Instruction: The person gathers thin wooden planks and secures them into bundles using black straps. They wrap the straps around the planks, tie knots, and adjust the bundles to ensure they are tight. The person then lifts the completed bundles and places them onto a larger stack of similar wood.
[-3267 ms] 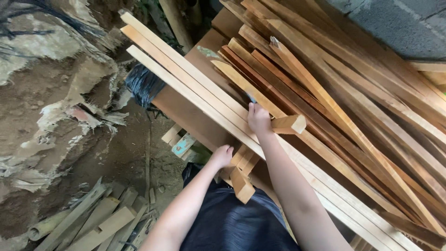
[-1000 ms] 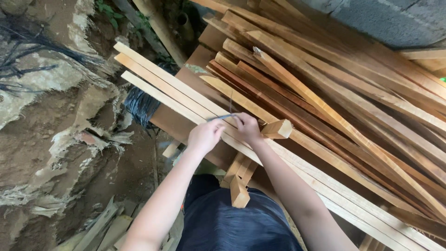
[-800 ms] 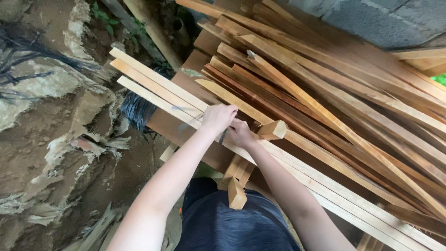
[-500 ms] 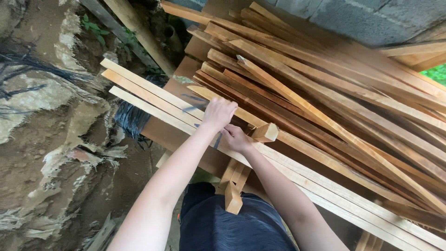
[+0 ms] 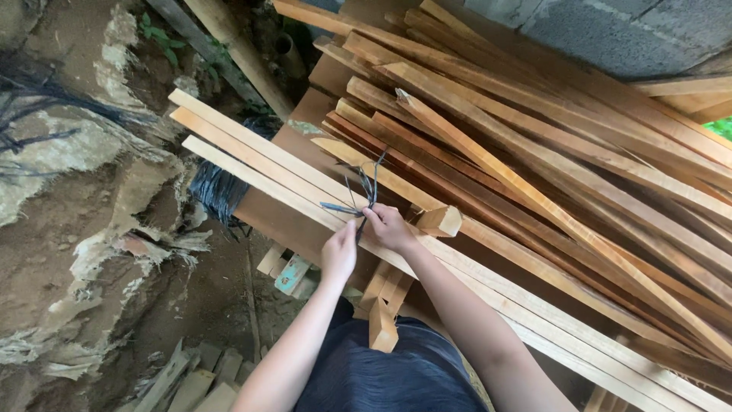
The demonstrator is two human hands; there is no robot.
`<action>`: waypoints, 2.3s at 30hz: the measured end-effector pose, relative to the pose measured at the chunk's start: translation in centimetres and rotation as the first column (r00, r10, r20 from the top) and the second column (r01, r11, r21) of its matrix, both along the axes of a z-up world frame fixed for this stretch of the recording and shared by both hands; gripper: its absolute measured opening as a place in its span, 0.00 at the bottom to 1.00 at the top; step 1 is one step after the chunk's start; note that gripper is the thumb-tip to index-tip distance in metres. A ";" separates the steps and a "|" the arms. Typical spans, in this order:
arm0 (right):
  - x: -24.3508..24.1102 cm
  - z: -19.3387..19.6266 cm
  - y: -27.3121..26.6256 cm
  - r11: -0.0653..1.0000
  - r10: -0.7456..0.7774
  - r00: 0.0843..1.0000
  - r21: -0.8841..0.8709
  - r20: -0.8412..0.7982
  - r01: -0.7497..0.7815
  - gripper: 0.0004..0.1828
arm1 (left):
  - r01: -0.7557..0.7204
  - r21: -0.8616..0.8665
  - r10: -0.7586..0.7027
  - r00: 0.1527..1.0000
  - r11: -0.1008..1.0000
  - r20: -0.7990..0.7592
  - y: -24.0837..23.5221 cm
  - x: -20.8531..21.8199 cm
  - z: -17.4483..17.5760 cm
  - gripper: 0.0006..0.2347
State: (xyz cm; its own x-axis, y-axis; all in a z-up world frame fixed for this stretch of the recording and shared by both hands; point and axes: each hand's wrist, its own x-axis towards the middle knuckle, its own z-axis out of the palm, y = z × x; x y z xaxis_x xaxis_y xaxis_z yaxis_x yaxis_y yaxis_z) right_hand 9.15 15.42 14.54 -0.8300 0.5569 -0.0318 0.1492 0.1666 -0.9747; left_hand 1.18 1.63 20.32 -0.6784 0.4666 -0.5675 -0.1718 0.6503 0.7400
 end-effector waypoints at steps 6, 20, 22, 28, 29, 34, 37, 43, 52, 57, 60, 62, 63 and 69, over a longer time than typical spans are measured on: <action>0.1 1.0 -0.1 1.000 -0.005 1.000 -0.004 0.031 0.006 0.20 | 0.155 -0.215 -0.160 0.987 0.964 -0.006 4.1 -2.0 -1.5 0.26; -0.2 0.2 1.5 0.985 -0.140 0.970 -0.069 0.198 0.156 0.13 | -0.100 0.166 0.134 0.969 0.981 -0.208 4.1 -0.2 -1.1 0.15; -0.6 -1.0 1.6 0.988 -0.144 0.969 -0.024 0.199 0.152 0.12 | -0.106 0.163 0.136 0.973 0.981 -0.184 4.3 -0.7 -1.7 0.15; -0.2 -3.0 1.7 0.973 -0.213 0.954 -0.047 0.210 0.228 0.10 | 0.069 0.084 -0.047 0.970 0.994 -0.241 4.6 -1.3 -3.2 0.13; -0.2 -3.2 1.7 0.968 -0.229 0.950 -0.056 0.211 0.245 0.10 | 0.091 0.102 -0.058 0.954 0.991 -0.294 4.6 -1.3 -3.0 0.11; -0.7 -2.8 1.8 0.939 -0.290 0.934 -0.123 0.210 0.320 0.09 | 0.135 0.081 -0.092 0.913 0.988 -0.397 4.6 -1.0 -2.5 0.16; -1.0 -1.6 1.9 0.908 -0.332 0.921 -0.194 0.204 0.371 0.11 | 0.171 0.119 -0.107 0.902 0.978 -0.419 4.6 -1.0 -2.2 0.14; -1.3 -3.5 2.1 0.925 -0.338 0.914 -0.099 0.224 0.367 0.10 | 0.176 -0.023 -0.170 0.897 0.984 -0.407 5.1 -0.6 -0.4 0.11; 0.2 -0.9 -0.5 0.915 -0.344 0.905 -0.127 0.250 0.383 0.17 | 0.130 -0.105 -0.153 0.953 0.986 -0.262 5.5 -3.7 -9.0 0.07; 1.2 -3.0 -0.2 0.930 -0.263 0.965 0.268 0.010 0.251 0.15 | 0.120 -0.059 -0.130 0.967 0.991 -0.218 5.4 -3.1 -6.5 0.11; 0.9 -4.4 -0.1 0.896 -0.195 0.974 0.382 -0.119 0.226 0.19 | 0.113 -0.056 -0.122 0.974 0.992 -0.190 4.8 -3.2 -8.3 0.12; 0.7 -3.9 0.3 0.875 -0.164 0.978 0.439 -0.130 0.205 0.18 | 0.127 -0.052 -0.135 0.972 0.991 -0.192 4.9 -3.1 -8.0 0.12; 0.6 -3.6 0.5 0.851 -0.134 0.982 0.492 -0.136 0.184 0.18 | 0.141 -0.050 -0.148 0.970 0.989 -0.192 4.9 -3.0 -7.9 0.12; 0.4 -5.5 2.1 0.848 -0.037 0.997 0.526 -0.063 0.065 0.10 | 0.186 -0.008 -0.180 0.942 0.983 -0.282 4.8 -2.4 -4.1 0.07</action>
